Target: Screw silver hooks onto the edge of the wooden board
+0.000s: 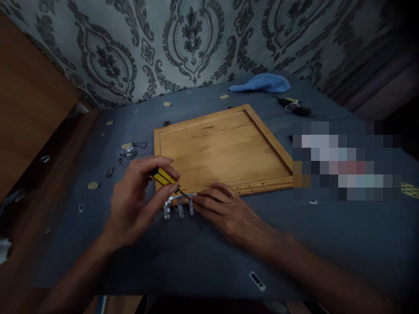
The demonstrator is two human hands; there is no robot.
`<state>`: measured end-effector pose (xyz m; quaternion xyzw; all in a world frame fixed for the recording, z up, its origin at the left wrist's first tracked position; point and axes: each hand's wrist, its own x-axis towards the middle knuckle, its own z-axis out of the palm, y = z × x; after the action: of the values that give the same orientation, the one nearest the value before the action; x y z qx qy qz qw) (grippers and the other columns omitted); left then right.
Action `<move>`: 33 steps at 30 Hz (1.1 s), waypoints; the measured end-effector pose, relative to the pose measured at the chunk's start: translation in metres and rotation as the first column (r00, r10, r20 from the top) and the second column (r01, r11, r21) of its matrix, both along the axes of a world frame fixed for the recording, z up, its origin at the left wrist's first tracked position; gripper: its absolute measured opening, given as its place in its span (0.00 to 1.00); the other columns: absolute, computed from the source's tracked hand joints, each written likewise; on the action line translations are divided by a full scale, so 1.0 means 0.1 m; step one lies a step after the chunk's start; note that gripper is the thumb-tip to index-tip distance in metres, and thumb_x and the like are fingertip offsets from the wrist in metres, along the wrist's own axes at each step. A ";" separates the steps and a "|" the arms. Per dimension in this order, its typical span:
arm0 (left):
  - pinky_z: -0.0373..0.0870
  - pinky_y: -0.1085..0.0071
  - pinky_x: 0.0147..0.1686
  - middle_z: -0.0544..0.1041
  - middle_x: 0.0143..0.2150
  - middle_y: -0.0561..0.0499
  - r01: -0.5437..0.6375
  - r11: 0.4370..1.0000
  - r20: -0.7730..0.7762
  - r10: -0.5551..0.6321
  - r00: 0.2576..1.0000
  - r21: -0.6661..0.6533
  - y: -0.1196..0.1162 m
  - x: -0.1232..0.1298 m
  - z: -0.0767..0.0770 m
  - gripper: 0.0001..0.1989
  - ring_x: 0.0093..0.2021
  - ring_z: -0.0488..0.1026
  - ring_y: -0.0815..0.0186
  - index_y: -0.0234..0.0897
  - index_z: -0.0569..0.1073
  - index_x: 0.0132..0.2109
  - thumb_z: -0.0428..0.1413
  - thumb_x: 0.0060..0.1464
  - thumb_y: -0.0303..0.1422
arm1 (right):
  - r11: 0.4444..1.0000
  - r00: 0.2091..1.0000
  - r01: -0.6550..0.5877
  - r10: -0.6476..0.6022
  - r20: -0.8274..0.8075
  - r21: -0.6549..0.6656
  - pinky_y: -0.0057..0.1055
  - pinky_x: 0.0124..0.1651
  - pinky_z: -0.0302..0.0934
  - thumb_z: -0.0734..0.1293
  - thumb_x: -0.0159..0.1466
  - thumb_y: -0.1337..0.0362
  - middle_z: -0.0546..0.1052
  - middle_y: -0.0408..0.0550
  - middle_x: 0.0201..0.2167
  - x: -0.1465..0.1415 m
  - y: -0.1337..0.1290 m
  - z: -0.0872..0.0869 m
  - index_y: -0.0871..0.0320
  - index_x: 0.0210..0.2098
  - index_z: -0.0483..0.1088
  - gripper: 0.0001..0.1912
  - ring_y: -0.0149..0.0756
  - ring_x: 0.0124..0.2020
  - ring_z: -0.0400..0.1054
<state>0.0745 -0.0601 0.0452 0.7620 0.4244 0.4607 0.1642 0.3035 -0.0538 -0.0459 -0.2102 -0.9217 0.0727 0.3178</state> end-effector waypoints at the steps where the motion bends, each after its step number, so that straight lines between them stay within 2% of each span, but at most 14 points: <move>1: 0.77 0.60 0.49 0.80 0.44 0.51 -0.003 1.000 -0.005 0.003 1.000 -0.003 0.00 -0.01 -0.01 0.14 0.47 0.79 0.61 0.45 0.73 0.55 0.63 0.64 0.31 | 1.000 1.000 0.002 -0.002 -0.001 0.005 0.46 0.59 0.63 0.61 0.73 0.75 0.83 0.52 0.49 0.00 0.00 0.00 0.61 0.57 0.75 0.17 0.44 0.51 0.72; 4: 0.78 0.60 0.48 0.80 0.44 0.50 -0.003 1.000 -0.023 0.002 1.000 -0.015 0.01 -0.02 -0.02 0.14 0.48 0.79 0.60 0.45 0.73 0.54 0.63 0.63 0.30 | 1.000 1.000 0.009 -0.009 0.003 0.020 0.46 0.60 0.63 0.62 0.73 0.75 0.83 0.52 0.49 0.00 0.00 0.01 0.63 0.56 0.75 0.16 0.44 0.50 0.72; 9: 0.79 0.60 0.48 0.80 0.45 0.50 0.022 0.999 -0.037 -0.023 0.999 -0.028 0.02 -0.02 -0.06 0.15 0.49 0.80 0.59 0.46 0.72 0.55 0.62 0.63 0.29 | 1.000 1.000 0.016 -0.016 0.016 0.008 0.48 0.60 0.64 0.60 0.73 0.75 0.83 0.51 0.49 0.00 -0.01 0.00 0.58 0.58 0.74 0.19 0.44 0.51 0.71; 15: 0.78 0.60 0.50 0.81 0.48 0.50 0.067 0.998 -0.140 -0.067 0.988 -0.002 0.01 -0.05 -0.05 0.17 0.49 0.80 0.61 0.46 0.71 0.57 0.60 0.64 0.27 | 1.000 1.000 0.024 -0.024 -0.002 0.018 0.46 0.60 0.63 0.58 0.75 0.74 0.83 0.50 0.49 0.00 -0.01 0.00 0.59 0.55 0.75 0.17 0.43 0.52 0.72; 19: 0.78 0.63 0.47 0.81 0.48 0.51 0.110 0.990 -0.214 -0.089 0.973 0.087 0.03 -0.04 -0.01 0.19 0.47 0.79 0.63 0.46 0.71 0.58 0.62 0.63 0.28 | 1.000 1.000 0.017 -0.018 0.008 0.013 0.48 0.60 0.63 0.59 0.74 0.74 0.83 0.51 0.51 0.00 -0.01 -0.01 0.59 0.57 0.75 0.18 0.43 0.53 0.71; 24: 0.77 0.66 0.42 0.79 0.43 0.52 0.062 0.977 -0.223 -0.015 0.975 0.202 0.04 0.00 0.01 0.18 0.43 0.77 0.64 0.48 0.74 0.56 0.65 0.61 0.28 | 0.999 1.000 0.014 -0.014 -0.014 0.033 0.48 0.60 0.63 0.59 0.75 0.73 0.83 0.51 0.50 -0.01 0.00 -0.03 0.61 0.56 0.75 0.17 0.43 0.52 0.71; 29: 0.78 0.63 0.50 0.78 0.52 0.50 0.050 0.996 -0.085 -0.043 0.995 0.074 0.03 -0.03 -0.05 0.25 0.49 0.78 0.63 0.50 0.70 0.62 0.64 0.62 0.27 | 0.999 1.000 -0.006 0.006 0.017 0.044 0.47 0.58 0.65 0.60 0.72 0.75 0.83 0.53 0.50 0.01 0.01 -0.01 0.62 0.57 0.74 0.18 0.44 0.51 0.71; 31: 0.79 0.64 0.50 0.78 0.51 0.50 0.059 0.998 -0.044 -0.058 0.997 0.037 0.03 -0.04 -0.06 0.25 0.49 0.79 0.63 0.49 0.69 0.63 0.63 0.63 0.28 | 0.999 0.999 -0.009 0.008 0.033 0.044 0.48 0.58 0.65 0.59 0.72 0.76 0.83 0.53 0.50 0.01 0.01 0.00 0.61 0.58 0.73 0.19 0.44 0.50 0.71; 33: 0.78 0.67 0.49 0.79 0.49 0.50 0.070 0.997 -0.066 -0.068 0.995 0.035 0.03 -0.05 -0.05 0.22 0.48 0.79 0.64 0.47 0.69 0.62 0.62 0.64 0.28 | 0.999 0.999 -0.011 0.010 0.033 0.044 0.48 0.57 0.65 0.59 0.72 0.76 0.83 0.53 0.50 0.01 0.01 0.01 0.62 0.57 0.73 0.19 0.44 0.50 0.71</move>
<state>0.0700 -0.0568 0.0399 0.7937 0.3944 0.4375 0.1518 0.3043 -0.0523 -0.0450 -0.1993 -0.9292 0.0504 0.3071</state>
